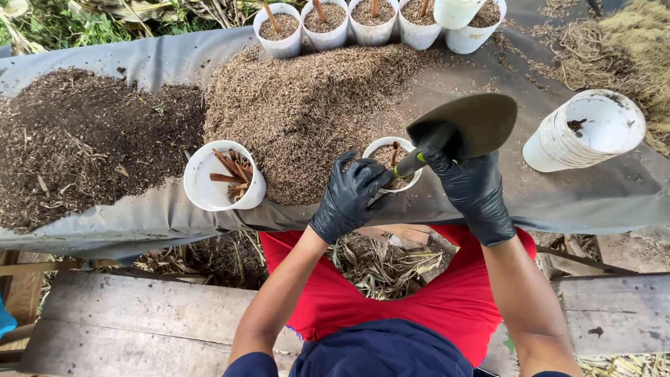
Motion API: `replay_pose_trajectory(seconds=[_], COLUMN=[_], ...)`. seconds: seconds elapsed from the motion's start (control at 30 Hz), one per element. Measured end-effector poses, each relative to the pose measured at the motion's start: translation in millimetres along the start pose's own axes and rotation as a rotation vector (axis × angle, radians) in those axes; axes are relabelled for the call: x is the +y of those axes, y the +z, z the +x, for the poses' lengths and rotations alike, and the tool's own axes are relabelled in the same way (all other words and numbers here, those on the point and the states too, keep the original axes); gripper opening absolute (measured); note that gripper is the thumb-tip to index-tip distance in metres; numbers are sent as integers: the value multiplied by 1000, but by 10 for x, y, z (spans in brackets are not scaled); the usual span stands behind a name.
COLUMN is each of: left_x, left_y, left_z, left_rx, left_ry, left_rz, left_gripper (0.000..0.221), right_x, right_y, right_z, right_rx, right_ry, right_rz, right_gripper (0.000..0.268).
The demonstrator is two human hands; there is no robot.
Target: Filling plastic cups with soil using a hand trowel and planting plant cuttings into the cups.
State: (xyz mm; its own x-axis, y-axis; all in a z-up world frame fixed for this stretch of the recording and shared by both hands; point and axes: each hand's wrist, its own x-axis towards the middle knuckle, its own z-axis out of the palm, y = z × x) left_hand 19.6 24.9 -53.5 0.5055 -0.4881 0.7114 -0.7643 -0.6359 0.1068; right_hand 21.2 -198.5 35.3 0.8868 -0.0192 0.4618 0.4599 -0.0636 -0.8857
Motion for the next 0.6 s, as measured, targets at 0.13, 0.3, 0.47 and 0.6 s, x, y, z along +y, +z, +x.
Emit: replay_pose_trajectory(seconds=[0.13, 0.3, 0.47, 0.6], left_x=[4, -24, -33, -10], left_y=[-39, -14, -117, -370], left_z=[22, 30, 57, 225], left_rx=[-15, -5, -7, -22], left_ry=[-20, 0, 17, 32], left_rz=[-40, -58, -100, -156], left_gripper=[45, 43, 49, 52], right_x=[242, 241, -67, -211], right_y=[-207, -125, -21, -1], right_z=[-11, 39, 178, 262], right_rx=[14, 6, 28, 52], right_ry=[-38, -12, -38, -26], right_rz=[-89, -19, -168, -323], right_gripper=[50, 50, 37, 27])
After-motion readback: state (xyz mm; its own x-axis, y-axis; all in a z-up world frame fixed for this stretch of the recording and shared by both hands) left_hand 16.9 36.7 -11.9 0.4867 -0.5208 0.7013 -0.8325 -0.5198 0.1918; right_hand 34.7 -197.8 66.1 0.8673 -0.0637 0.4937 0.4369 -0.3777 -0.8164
